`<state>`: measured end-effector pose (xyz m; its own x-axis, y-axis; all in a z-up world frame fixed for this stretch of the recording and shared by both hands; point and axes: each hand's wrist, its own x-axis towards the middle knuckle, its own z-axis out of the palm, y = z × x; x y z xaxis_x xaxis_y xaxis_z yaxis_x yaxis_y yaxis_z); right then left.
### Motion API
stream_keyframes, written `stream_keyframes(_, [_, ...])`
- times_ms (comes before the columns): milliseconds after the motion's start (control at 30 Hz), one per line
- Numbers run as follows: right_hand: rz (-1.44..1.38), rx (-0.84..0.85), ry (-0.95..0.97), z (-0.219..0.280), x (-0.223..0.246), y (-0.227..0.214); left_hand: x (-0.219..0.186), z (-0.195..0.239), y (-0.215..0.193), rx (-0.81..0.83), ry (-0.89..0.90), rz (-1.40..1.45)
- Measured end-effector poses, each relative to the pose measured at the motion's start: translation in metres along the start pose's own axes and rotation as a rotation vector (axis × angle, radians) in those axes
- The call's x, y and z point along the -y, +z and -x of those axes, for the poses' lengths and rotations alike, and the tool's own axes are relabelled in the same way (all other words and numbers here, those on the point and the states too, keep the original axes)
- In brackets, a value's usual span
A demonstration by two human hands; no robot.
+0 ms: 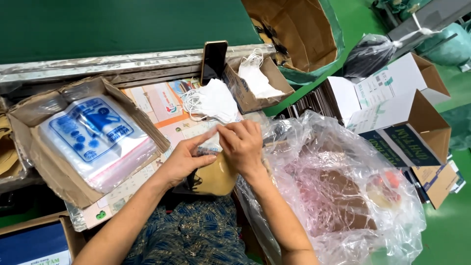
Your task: Packing face masks into individual plastic sleeves at an assembly line.
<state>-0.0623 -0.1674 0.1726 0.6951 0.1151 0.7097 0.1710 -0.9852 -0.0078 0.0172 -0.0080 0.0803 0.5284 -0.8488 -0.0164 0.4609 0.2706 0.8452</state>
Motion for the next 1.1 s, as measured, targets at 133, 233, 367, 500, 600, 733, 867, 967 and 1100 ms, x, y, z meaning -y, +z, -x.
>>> stream_keyframes(133, [-0.006, -0.001, 0.050, 0.016, -0.015, -0.002, 0.008, -0.001, 0.004, 0.060, 0.014, -0.107])
stream_keyframes(233, [-0.016, -0.070, 0.129, 0.047, -0.053, -0.018, 0.006, -0.003, 0.010, 0.100, -0.001, -0.131])
stream_keyframes(367, [-0.574, -0.411, 0.765, 0.102, -0.127, -0.089, 0.003, -0.005, 0.005, 0.009, -0.022, -0.071])
stream_keyframes(500, [-1.105, -0.308, 1.080, 0.251, -0.225, -0.133, 0.004, -0.008, -0.003, -0.067, -0.050, 0.086])
stream_keyframes(600, [-0.644, 0.075, 1.282, 0.276, -0.218, -0.145, 0.010, -0.009, -0.005, -0.032, -0.011, 0.059])
stream_keyframes(733, [0.303, 0.474, 1.042, 0.224, -0.176, -0.136, 0.005, -0.018, -0.003, -0.029, -0.028, 0.035])
stream_keyframes(867, [-0.272, 0.396, 0.908, 0.130, -0.094, -0.105, 0.009, -0.012, 0.007, 0.034, -0.047, -0.046])
stream_keyframes(967, [-0.959, 0.420, 0.918, 0.106, -0.079, -0.061, -0.003, -0.012, 0.016, 0.053, -0.050, -0.017])
stream_keyframes(1100, [-1.271, 0.539, 0.896, 0.121, -0.080, -0.028, -0.018, -0.001, 0.012, 0.084, -0.127, 0.044])
